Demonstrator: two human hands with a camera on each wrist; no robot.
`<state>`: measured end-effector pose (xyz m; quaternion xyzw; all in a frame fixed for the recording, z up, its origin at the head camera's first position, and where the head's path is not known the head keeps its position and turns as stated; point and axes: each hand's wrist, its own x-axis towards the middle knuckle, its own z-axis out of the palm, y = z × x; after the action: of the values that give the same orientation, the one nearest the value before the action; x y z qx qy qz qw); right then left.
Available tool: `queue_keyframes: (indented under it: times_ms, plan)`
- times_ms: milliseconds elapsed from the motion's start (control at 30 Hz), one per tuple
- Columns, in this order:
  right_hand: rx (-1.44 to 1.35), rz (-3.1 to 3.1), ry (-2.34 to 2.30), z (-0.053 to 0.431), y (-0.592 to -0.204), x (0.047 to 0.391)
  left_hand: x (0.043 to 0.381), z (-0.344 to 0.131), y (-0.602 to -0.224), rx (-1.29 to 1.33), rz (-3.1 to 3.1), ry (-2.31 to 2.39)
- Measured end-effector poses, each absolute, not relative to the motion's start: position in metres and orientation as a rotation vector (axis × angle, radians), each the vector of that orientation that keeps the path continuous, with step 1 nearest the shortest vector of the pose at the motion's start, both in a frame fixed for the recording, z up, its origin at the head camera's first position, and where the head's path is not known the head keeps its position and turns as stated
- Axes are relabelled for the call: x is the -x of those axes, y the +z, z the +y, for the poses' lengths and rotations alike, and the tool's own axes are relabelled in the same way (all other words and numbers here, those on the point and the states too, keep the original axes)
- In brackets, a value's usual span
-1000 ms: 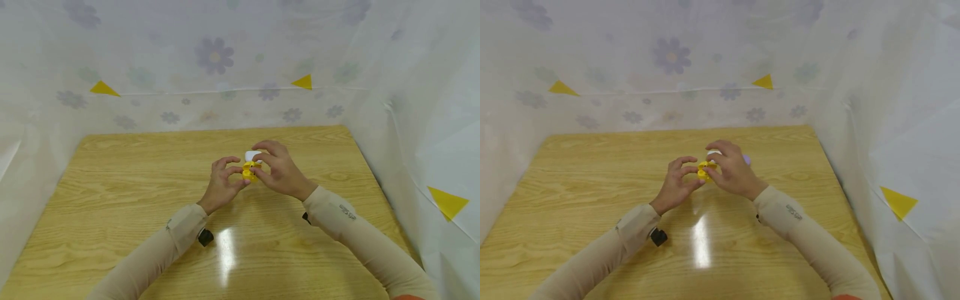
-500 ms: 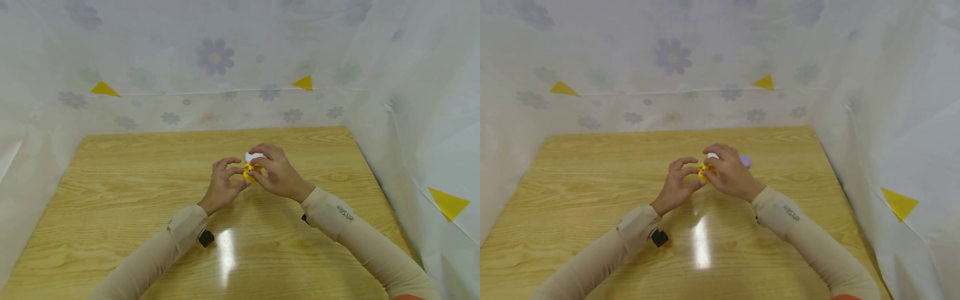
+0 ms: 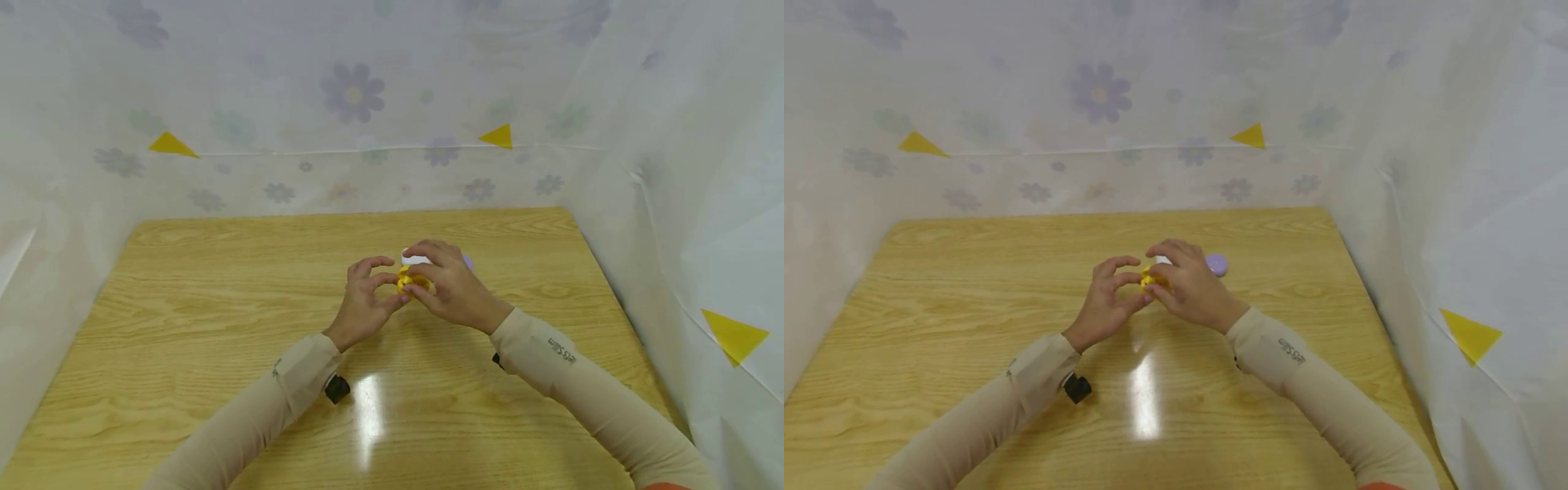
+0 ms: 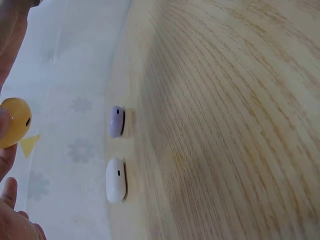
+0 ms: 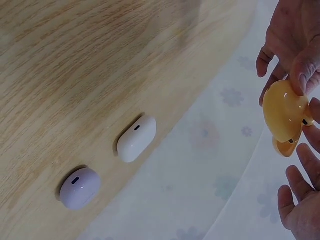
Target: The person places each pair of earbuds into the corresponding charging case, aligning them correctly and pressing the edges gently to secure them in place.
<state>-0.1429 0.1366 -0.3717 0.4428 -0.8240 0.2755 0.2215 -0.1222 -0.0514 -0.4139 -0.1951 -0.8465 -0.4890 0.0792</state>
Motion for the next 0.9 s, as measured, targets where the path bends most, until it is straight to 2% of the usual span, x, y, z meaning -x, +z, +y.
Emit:
queue_keyframes:
  times_ms: [900]
  plan:
    - [-1.204,-2.253,0.748,0.1338,-0.3778,0.1437,0.1208,-0.0534,-0.4190,0.586,-2.527,-1.471]
